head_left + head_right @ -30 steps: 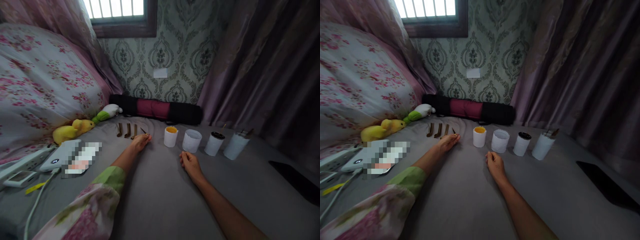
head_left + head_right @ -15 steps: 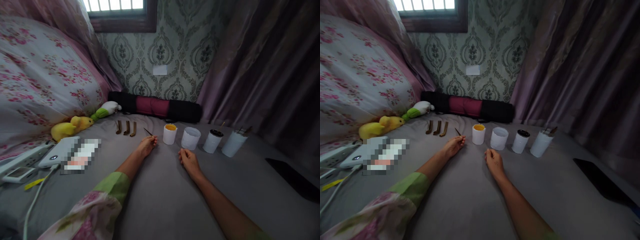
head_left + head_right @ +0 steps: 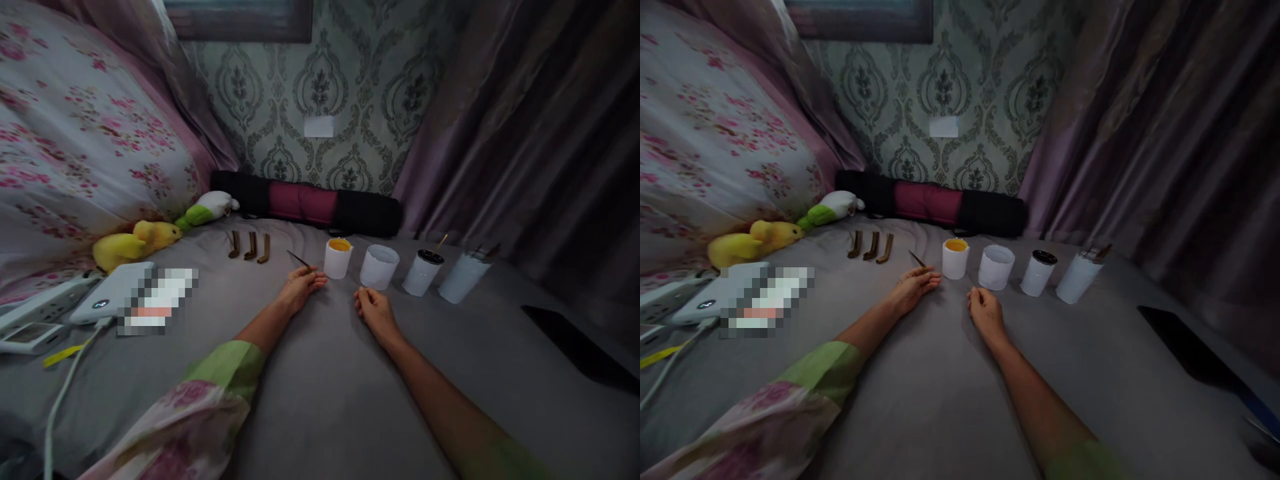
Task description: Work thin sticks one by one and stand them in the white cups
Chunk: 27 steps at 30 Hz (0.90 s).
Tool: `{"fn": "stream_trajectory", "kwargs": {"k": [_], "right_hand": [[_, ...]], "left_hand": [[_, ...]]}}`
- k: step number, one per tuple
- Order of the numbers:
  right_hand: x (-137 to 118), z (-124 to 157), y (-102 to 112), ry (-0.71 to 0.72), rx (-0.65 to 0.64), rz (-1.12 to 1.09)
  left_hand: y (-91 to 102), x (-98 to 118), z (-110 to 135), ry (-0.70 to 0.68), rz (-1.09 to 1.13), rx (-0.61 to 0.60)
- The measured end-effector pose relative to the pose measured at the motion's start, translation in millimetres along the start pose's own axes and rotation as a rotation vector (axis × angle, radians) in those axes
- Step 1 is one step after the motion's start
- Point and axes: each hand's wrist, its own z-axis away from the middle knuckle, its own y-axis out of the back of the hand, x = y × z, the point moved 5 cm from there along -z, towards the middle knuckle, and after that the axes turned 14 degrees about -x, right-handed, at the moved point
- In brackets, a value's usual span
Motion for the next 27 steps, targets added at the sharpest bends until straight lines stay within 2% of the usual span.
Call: {"fn": "stream_trajectory", "kwargs": {"k": [9, 22, 27], "right_hand": [[-1, -1, 0, -0.008, 0.002, -0.028], [-3, 3, 0, -0.035, -0.026, -0.127], [-3, 2, 1, -0.039, -0.037, -0.150]], "left_hand": [[-9.7, -1, 9, -0.092, -0.125, -0.067], [-25.5, 3, 17, -0.249, -0.492, -0.187], [-25.5, 2, 18, -0.305, -0.635, -0.194]]}}
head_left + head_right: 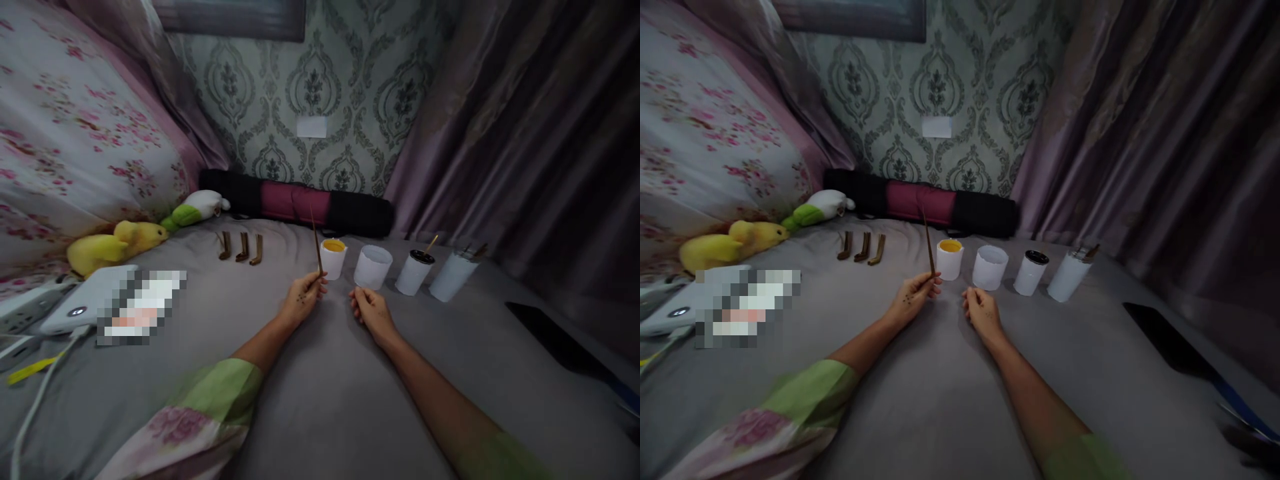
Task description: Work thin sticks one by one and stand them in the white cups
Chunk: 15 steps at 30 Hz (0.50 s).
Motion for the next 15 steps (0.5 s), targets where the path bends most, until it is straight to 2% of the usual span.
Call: {"fn": "stream_trajectory", "kwargs": {"k": [7, 15], "right_hand": [[-1, 0, 0, -0.003, -0.012, -0.065], [-9, 3, 2, 0.033, 0.033, -0.127]], "left_hand": [[-0.3, -3, 2, -0.027, -0.206, -0.053], [-5.2, 8, 6, -0.094, -0.395, -0.144]]}}
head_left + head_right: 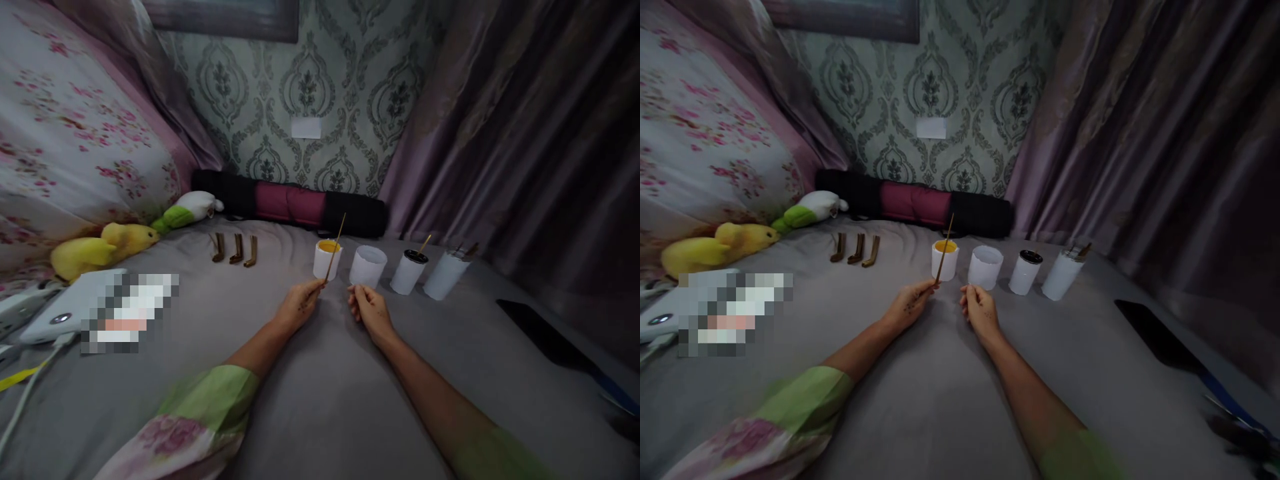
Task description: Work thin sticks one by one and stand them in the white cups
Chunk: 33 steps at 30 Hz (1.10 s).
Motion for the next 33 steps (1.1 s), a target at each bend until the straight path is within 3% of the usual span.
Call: {"fn": "stream_trajectory", "kwargs": {"k": [7, 20, 33], "right_hand": [[-2, 0, 0, 0.061, -0.010, -0.028], [-7, 1, -4, 0.086, -0.060, -0.031], [-10, 2, -8, 0.058, -0.084, -0.048]], "left_hand": [[-2.2, 8, 1, -0.093, -0.169, -0.073], [-6.7, 9, 1, -0.135, -0.331, -0.155], [-11.0, 10, 2, -0.070, -0.495, -0.207]]}}
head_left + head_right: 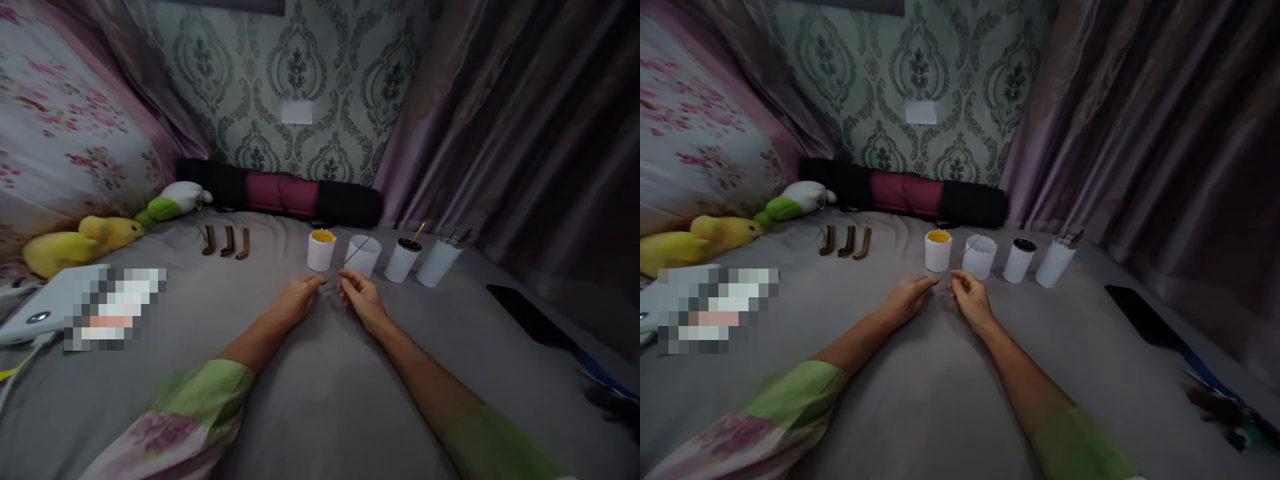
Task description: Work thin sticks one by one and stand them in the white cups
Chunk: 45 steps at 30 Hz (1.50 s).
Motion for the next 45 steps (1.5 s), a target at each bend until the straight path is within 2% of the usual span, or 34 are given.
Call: {"fn": "stream_trajectory", "kwargs": {"k": [14, 22, 33, 36, 41, 45], "right_hand": [[1, -2, -3, 0.017, -0.013, -0.032], [6, -2, -1, -0.016, 0.019, -0.048], [8, -3, 1, -0.031, 0.052, -0.063], [8, -2, 2, -0.018, 0.065, -0.068], [10, -2, 5, -0.008, 0.082, -0.075], [12, -3, 8, 0.004, 0.110, -0.082]], "left_hand": [[-1.5, 6, -1, 0.017, -0.174, -0.095], [-1.7, 6, -1, 0.034, -0.088, -0.091], [-0.5, 9, -2, 0.035, -0.132, -0.110], [0.0, 9, -2, 0.034, -0.071, -0.094], [-0.8, 4, -3, 0.030, 0.132, 0.012], [-3.6, -4, -5, 0.104, 0.368, 0.085]]}}
